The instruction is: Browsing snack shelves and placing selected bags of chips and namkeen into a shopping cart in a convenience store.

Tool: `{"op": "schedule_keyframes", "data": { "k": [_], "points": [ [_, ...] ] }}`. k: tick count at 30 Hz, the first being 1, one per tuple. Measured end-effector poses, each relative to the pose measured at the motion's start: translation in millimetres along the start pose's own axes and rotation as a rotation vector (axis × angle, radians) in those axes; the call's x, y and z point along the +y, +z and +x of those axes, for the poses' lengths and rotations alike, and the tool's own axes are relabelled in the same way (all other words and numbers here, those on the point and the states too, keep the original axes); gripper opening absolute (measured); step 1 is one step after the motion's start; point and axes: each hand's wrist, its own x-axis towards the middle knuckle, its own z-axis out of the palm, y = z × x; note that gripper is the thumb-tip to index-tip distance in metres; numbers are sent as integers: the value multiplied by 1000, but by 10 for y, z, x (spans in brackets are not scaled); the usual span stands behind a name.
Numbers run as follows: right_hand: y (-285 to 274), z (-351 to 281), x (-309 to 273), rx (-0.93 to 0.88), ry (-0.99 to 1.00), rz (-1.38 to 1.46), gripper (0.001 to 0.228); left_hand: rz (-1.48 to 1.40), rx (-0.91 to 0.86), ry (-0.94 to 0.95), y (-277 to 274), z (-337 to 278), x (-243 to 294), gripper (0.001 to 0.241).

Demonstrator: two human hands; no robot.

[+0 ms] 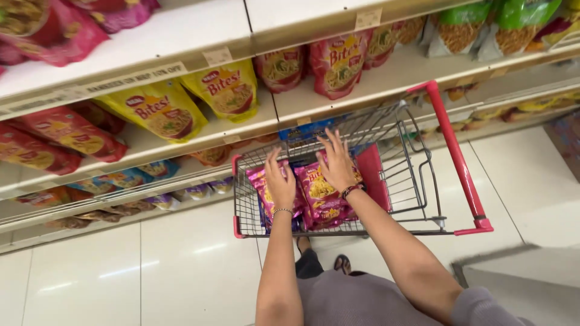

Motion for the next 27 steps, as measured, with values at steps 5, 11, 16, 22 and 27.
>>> {"op": "schedule_keyframes", "data": {
  "k": [5, 11, 16, 22, 27],
  "points": [
    [1299, -708, 1350, -223, 402, 72, 61, -341, -265, -406, 1287, -829, -1944, 47],
    [1493, -1041, 1727, -449, 796, 174, 59, -189, -423, -765, 1857, -1371, -2588, 72],
    [1940, -1435, 2278, -461, 1052, 581, 50, -141, -460, -745, 2041, -1403, -2733, 83],
    [1705, -1462, 2081, -392, 955, 631, 52, 1, -568, -820, 1886, -1307, -2369, 99],
    [1374, -1385, 1873, -487, 1143, 751, 69, -316, -548, -1342, 1487, -1003, -1524, 82]
  ]
}}
